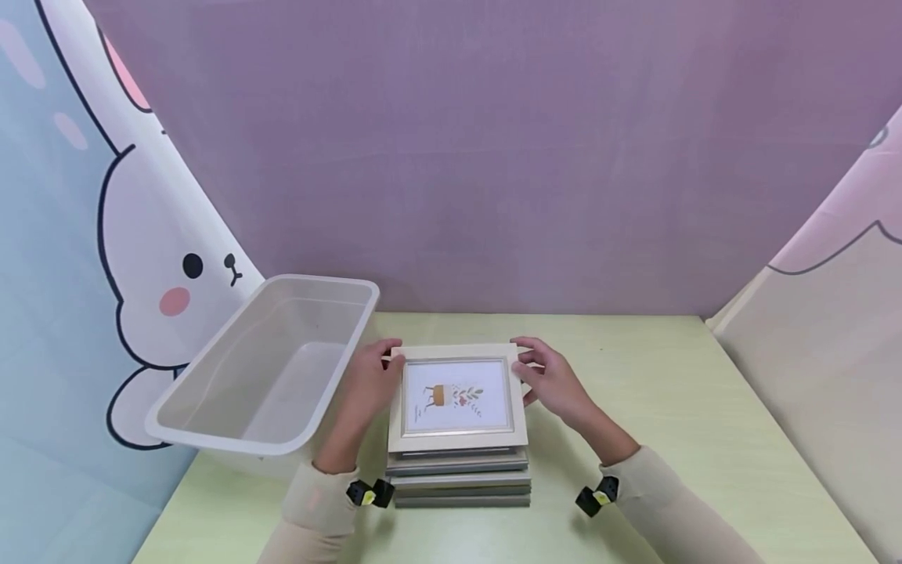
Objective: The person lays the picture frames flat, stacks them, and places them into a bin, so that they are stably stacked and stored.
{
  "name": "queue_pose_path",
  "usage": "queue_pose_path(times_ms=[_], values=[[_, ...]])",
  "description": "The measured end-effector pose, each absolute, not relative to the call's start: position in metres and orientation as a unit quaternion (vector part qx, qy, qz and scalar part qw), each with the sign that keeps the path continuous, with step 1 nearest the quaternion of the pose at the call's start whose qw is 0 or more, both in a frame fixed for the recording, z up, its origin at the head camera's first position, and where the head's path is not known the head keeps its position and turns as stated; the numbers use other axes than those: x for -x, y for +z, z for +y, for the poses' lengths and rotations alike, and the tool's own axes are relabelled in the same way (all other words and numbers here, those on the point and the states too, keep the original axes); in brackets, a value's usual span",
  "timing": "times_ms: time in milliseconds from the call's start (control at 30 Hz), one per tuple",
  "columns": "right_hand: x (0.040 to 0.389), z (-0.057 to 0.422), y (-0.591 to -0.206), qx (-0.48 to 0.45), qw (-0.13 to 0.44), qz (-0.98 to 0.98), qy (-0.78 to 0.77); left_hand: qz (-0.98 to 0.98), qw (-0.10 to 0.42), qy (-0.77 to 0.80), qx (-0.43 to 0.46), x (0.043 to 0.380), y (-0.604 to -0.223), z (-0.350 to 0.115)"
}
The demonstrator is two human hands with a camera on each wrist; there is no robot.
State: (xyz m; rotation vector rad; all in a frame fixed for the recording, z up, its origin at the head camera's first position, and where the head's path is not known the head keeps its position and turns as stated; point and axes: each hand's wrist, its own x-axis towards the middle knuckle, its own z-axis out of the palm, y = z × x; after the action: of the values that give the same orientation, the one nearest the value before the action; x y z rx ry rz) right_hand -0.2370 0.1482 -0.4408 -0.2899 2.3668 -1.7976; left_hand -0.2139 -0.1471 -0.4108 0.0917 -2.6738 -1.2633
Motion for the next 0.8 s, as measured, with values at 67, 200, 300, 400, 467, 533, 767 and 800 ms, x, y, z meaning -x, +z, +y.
queue_pose_path(times_ms=[67,200,300,400,467,533,767,800], values=[[0.237,0.146,-0.445,0.090,0.080,0.796,-0.594,-0.902,0.093,-0.420,-0.027,0.213,-0.417,-0.148],[0.238,0.143,-0.453,0.083,0.082,0.807,-0.579,-0.899,0.084,-0.428,-0.037,0.212,-0.426,-0.151],[0.237,0.141,-0.458,0.079,0.073,0.818,-0.565,-0.895,0.077,-0.438,-0.046,0.211,-0.433,-0.152],[0.237,0.139,-0.462,0.074,0.059,0.830,-0.549,-0.891,0.073,-0.444,-0.054,0.209,-0.439,-0.152],[0.236,0.138,-0.464,0.068,0.050,0.838,-0.539,-0.889,0.068,-0.448,-0.060,0.208,-0.442,-0.152],[0.234,0.138,-0.467,0.063,0.051,0.840,-0.536,-0.886,0.063,-0.456,-0.063,0.207,-0.445,-0.152],[0.228,0.143,-0.479,0.070,0.109,0.804,-0.580,-0.874,0.060,-0.477,-0.070,0.204,-0.451,-0.150],[0.228,0.143,-0.479,0.072,0.115,0.797,-0.589,-0.872,0.060,-0.480,-0.071,0.204,-0.451,-0.151]])
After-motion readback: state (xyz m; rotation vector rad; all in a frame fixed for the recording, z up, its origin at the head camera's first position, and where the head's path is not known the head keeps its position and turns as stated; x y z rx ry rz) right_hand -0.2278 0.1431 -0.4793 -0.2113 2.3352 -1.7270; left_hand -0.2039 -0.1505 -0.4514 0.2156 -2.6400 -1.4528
